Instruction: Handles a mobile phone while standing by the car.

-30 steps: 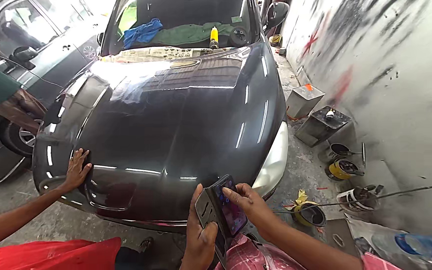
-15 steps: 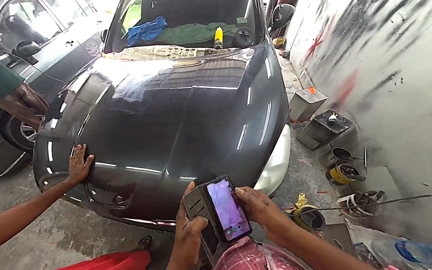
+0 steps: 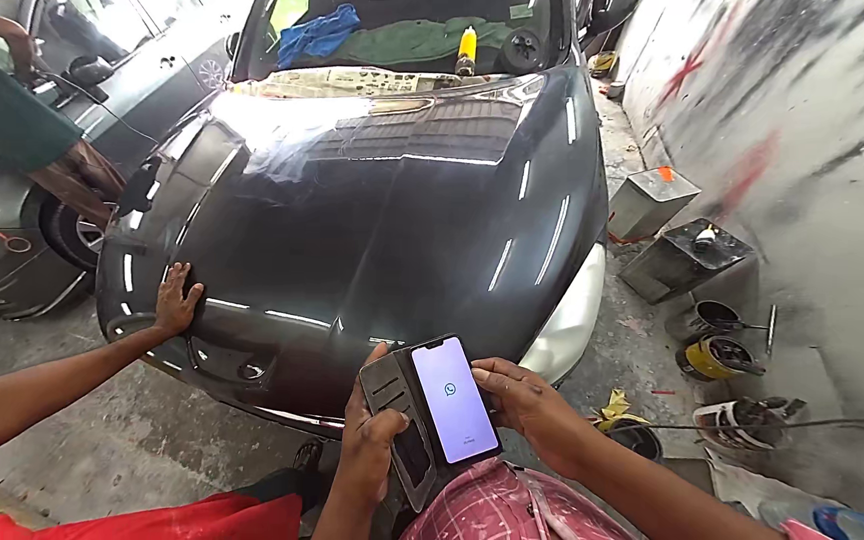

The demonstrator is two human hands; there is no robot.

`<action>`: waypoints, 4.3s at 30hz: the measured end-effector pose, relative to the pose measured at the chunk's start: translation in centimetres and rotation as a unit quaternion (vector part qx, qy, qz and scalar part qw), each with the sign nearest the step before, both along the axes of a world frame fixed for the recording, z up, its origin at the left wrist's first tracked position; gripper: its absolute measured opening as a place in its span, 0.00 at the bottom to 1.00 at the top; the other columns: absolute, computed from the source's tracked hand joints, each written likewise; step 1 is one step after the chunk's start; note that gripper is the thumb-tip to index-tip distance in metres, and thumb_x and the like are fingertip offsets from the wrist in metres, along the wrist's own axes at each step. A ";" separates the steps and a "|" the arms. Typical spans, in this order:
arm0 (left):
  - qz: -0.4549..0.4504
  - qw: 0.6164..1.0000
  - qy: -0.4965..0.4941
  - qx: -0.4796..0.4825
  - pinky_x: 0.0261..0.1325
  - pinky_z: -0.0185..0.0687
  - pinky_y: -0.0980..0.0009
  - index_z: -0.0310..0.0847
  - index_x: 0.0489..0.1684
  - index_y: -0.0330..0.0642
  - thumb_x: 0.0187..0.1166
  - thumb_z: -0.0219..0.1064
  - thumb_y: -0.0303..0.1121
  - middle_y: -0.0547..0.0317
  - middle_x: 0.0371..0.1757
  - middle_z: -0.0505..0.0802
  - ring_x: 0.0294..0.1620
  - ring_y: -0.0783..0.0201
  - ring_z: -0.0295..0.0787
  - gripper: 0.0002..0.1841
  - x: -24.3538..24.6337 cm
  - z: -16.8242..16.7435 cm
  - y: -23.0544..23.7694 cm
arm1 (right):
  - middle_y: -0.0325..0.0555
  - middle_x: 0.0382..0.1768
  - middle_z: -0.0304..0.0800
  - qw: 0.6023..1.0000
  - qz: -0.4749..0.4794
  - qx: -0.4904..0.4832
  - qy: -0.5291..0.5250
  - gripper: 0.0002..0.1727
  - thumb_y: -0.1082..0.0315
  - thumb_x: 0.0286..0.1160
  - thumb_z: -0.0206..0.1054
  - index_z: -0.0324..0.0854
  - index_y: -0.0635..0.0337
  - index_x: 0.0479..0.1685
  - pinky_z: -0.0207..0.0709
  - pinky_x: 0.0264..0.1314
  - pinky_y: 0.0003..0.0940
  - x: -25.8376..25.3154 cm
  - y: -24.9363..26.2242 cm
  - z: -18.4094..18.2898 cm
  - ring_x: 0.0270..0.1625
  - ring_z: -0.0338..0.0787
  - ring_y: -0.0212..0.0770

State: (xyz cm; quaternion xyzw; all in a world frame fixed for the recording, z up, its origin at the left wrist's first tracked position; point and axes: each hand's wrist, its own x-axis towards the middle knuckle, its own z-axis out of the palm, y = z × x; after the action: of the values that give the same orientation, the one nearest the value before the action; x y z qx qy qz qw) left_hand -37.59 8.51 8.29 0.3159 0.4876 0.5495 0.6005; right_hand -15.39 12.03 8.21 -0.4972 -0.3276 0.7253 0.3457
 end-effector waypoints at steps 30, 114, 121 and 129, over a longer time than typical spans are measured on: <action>0.020 1.000 -0.011 0.001 0.57 0.92 0.57 0.62 0.90 0.50 0.55 0.61 0.14 0.41 0.64 0.90 0.56 0.52 0.93 0.48 0.4 0.2 -1.7 | 0.58 0.42 0.94 0.999 -0.014 0.009 -0.047 0.14 0.60 0.89 0.61 0.81 0.63 0.54 0.91 0.46 0.43 -1.1 -0.4 -0.6 0.42 0.96 0.50; 0.041 0.996 -0.054 -0.052 0.52 0.92 0.56 0.63 0.90 0.53 0.57 0.59 0.14 0.40 0.62 0.90 0.51 0.52 0.93 0.47 -1.5 -0.3 -3.1 | 0.54 0.50 0.93 0.989 0.077 0.111 -0.052 0.30 0.72 0.61 0.77 0.71 0.62 0.66 0.92 0.53 0.39 -2.9 -2.5 -2.0 0.50 0.96 0.46; 0.042 0.996 -0.056 -0.055 0.52 0.92 0.56 0.65 0.89 0.54 0.57 0.60 0.13 0.40 0.61 0.90 0.52 0.51 0.93 0.47 -1.5 -0.2 -3.0 | 0.53 0.48 0.93 0.990 0.065 0.109 -0.057 0.28 0.72 0.62 0.77 0.71 0.62 0.64 0.92 0.53 0.39 -3.1 -2.3 -2.1 0.49 0.96 0.45; 0.044 0.996 -0.062 -0.049 0.54 0.91 0.57 0.66 0.88 0.52 0.56 0.60 0.13 0.41 0.62 0.90 0.53 0.52 0.93 0.47 -1.5 -0.5 -2.8 | 0.53 0.48 0.93 0.989 0.061 0.115 -0.066 0.29 0.72 0.60 0.78 0.71 0.63 0.63 0.92 0.52 0.37 -3.2 -2.2 -2.0 0.49 0.96 0.45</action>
State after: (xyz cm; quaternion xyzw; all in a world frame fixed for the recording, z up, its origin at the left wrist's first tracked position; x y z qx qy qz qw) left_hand -39.14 5.70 7.75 0.2296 0.4889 0.5697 0.6195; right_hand -18.63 9.86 6.19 -0.4802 -0.4608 0.6677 0.3336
